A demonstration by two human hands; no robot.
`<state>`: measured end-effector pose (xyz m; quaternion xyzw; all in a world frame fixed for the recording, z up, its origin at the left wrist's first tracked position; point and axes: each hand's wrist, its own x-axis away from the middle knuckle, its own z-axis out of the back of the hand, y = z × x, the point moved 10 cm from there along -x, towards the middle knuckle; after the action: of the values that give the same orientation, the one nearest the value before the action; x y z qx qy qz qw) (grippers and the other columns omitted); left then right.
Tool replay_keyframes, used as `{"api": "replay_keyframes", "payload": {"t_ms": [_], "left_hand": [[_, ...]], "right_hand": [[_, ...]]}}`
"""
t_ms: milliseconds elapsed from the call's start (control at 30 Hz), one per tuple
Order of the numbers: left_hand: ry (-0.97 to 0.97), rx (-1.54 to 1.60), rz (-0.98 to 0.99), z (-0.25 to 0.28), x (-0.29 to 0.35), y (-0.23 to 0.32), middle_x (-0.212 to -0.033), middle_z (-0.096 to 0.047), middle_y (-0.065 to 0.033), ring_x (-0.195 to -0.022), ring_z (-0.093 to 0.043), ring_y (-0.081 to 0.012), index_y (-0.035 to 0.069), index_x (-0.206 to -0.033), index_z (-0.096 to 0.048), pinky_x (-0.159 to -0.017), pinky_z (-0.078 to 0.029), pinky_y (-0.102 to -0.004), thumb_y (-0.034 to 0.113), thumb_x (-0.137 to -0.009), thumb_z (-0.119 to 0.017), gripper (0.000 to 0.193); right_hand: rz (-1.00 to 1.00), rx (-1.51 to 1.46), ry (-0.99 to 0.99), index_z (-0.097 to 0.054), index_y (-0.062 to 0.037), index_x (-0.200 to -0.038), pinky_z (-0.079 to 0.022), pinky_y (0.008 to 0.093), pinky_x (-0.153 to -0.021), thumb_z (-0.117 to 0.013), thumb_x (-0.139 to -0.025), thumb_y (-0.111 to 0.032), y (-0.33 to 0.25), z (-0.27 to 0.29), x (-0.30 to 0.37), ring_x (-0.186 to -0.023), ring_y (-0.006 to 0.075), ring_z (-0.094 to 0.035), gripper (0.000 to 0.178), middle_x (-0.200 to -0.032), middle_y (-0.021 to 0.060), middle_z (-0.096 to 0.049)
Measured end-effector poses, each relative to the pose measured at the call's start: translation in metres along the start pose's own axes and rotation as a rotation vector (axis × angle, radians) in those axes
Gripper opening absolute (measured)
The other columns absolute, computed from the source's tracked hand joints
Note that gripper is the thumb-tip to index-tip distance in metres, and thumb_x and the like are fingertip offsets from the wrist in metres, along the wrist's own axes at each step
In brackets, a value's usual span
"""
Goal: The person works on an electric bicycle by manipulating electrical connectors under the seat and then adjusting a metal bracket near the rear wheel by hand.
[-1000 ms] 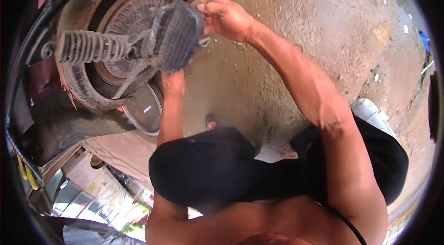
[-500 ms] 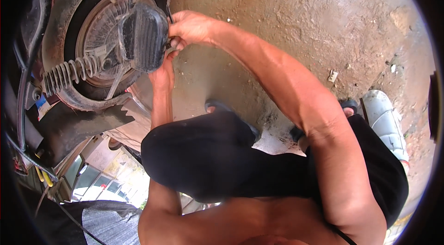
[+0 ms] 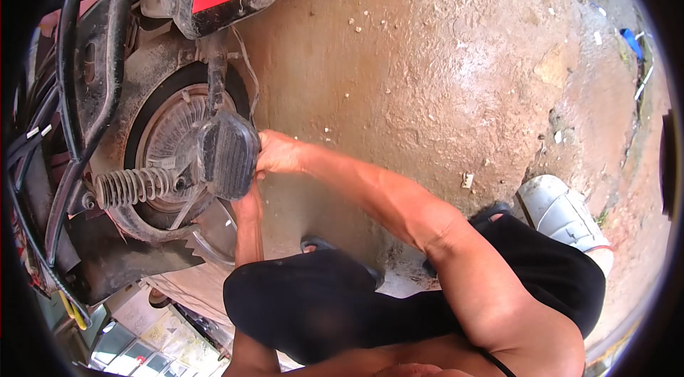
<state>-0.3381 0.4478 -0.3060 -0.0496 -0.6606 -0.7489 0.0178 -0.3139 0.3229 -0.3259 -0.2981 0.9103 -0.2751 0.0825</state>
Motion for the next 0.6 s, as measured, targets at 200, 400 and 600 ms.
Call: {"api": "replay_keyframes", "payload": {"t_ms": [200, 400, 600], "left_hand": [[0.021, 0.037, 0.021, -0.008, -0.003, 0.017, -0.104, -0.062, -0.0088, -0.089, -0.058, -0.0213, -0.001, -0.116, -0.064, -0.082, -0.049, -0.035, 0.015, -0.098, -0.065, 0.024], [0.131, 0.052, 0.014, 0.018, -0.002, -0.001, -0.127, -0.061, -0.0113, -0.11, -0.061, -0.0228, -0.001, -0.131, -0.059, -0.091, -0.052, -0.0368, 0.021, -0.098, -0.066, 0.04], [0.039, 0.099, 0.045, 0.037, 0.003, -0.02, -0.134, -0.059, -0.0104, -0.118, -0.059, -0.0235, 0.0, -0.136, -0.056, -0.098, -0.05, -0.0377, 0.015, -0.098, -0.064, 0.042]], "right_hand": [[0.064, -0.071, 0.117, -0.074, -0.0073, -0.092, -0.053, 0.0288, -0.064, -0.076, -0.087, -0.007, 0.002, -0.003, 0.0, -0.069, 0.0117, -0.064, 0.005, -0.081, 0.0005, -0.071], [0.002, -0.237, 0.086, -0.073, -0.0065, -0.094, -0.052, 0.0283, -0.059, -0.073, -0.084, 0.0, 0.0, -0.01, 0.0, -0.069, 0.0118, -0.064, 0.012, -0.083, 0.0006, -0.07], [0.072, -0.319, 0.11, -0.072, -0.007, -0.096, -0.051, 0.0272, -0.062, -0.075, -0.085, -0.001, 0.0, -0.024, 0.006, -0.07, 0.011, -0.063, 0.013, -0.084, -0.0008, -0.069]]}}
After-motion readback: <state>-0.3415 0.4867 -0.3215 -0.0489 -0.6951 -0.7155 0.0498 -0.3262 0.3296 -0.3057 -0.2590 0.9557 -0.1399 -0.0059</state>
